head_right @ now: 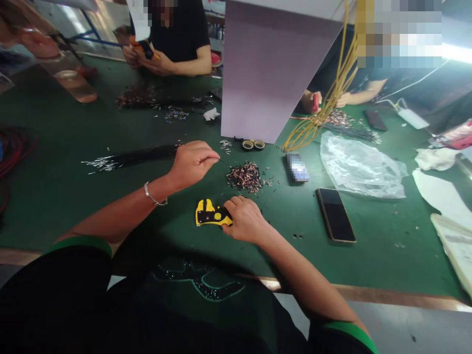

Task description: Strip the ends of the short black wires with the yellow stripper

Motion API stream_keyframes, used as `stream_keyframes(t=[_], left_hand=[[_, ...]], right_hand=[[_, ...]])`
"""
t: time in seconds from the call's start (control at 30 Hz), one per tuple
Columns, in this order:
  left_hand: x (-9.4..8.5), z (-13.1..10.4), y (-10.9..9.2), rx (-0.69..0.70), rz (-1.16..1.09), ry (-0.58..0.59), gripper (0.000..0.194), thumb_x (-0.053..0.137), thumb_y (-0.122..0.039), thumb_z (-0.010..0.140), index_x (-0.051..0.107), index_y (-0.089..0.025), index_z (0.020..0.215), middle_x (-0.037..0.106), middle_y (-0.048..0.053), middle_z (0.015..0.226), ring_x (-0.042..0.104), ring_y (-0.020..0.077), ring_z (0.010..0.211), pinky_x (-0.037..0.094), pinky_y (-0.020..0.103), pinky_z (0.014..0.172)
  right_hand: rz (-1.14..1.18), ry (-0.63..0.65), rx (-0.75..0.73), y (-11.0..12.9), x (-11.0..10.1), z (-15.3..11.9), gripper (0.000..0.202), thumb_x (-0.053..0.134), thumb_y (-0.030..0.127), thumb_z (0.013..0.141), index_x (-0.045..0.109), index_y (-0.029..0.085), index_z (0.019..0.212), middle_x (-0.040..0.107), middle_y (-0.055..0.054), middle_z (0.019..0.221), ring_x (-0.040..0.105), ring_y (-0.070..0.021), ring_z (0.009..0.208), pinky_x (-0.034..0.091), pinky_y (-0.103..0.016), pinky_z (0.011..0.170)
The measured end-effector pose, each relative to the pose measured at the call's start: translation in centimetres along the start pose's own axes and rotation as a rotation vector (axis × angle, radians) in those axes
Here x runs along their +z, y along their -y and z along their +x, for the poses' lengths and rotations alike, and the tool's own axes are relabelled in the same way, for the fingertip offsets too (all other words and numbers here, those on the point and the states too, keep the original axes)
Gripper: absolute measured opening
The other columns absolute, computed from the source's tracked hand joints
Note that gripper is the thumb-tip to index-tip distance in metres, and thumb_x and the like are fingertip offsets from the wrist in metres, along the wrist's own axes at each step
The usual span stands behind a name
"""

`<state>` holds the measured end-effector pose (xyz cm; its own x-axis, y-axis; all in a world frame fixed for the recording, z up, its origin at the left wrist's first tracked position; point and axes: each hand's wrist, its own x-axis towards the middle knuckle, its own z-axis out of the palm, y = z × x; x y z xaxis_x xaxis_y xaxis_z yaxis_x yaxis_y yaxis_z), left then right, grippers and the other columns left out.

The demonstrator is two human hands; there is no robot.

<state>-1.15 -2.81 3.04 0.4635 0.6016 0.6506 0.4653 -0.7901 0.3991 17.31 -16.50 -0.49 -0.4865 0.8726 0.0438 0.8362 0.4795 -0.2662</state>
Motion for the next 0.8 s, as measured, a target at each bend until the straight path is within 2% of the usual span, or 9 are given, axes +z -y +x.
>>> stream_keyframes(t=[0.1,0.23,0.5,0.6,0.8], left_hand=[[0.2,-0.4,-0.4,0.069,0.043,0.000,0.020,0.056,-0.018,0.088,0.071,-0.021,0.077,0.071,0.004,0.076,0.063,0.0186,0.076,0.047,0.033,0.071],[0.2,-0.7,-1.1,0.140,0.089,0.012,0.022,0.053,-0.017,0.090,0.070,-0.020,0.077,0.072,0.005,0.076,0.061,0.0185,0.073,0.046,0.033,0.068],[0.6,-1.6,-2.5,0.191,0.064,0.086,0.022,0.053,-0.015,0.090,0.070,-0.021,0.078,0.072,0.005,0.076,0.062,0.0176,0.072,0.046,0.032,0.066],[0.9,-2.1,-2.9,0.217,0.047,0.113,0.020,0.053,-0.014,0.089,0.070,-0.021,0.079,0.072,0.004,0.076,0.062,0.0175,0.071,0.046,0.031,0.066],[1.1,-2.4,-3.4,0.244,0.044,0.180,0.022,0.052,-0.018,0.092,0.071,-0.020,0.083,0.074,0.005,0.079,0.064,0.0179,0.072,0.047,0.030,0.066]], right_hand=[[0.092,-0.015,-0.023,-0.4,-0.4,-0.2,0.031,0.068,0.031,0.073,0.066,0.016,0.100,0.070,-0.012,0.096,0.063,-0.0278,0.089,0.046,-0.036,0.075],[0.248,-0.077,0.005,-0.8,-0.5,-0.2,0.022,0.063,0.031,0.081,0.068,0.017,0.098,0.074,-0.011,0.092,0.068,-0.0255,0.085,0.050,-0.036,0.075],[0.697,-0.492,0.262,-1.9,-0.2,0.3,0.018,0.065,0.036,0.083,0.066,0.021,0.095,0.073,-0.004,0.078,0.070,-0.0188,0.070,0.058,-0.033,0.070],[0.717,-0.551,0.281,-2.2,-0.4,0.3,0.013,0.062,0.032,0.084,0.067,0.022,0.090,0.073,-0.002,0.075,0.069,-0.0182,0.066,0.057,-0.032,0.068],[0.628,-0.555,0.281,-2.6,-0.2,0.2,0.014,0.056,0.024,0.085,0.069,0.022,0.082,0.071,-0.002,0.069,0.067,-0.0181,0.062,0.053,-0.031,0.064]])
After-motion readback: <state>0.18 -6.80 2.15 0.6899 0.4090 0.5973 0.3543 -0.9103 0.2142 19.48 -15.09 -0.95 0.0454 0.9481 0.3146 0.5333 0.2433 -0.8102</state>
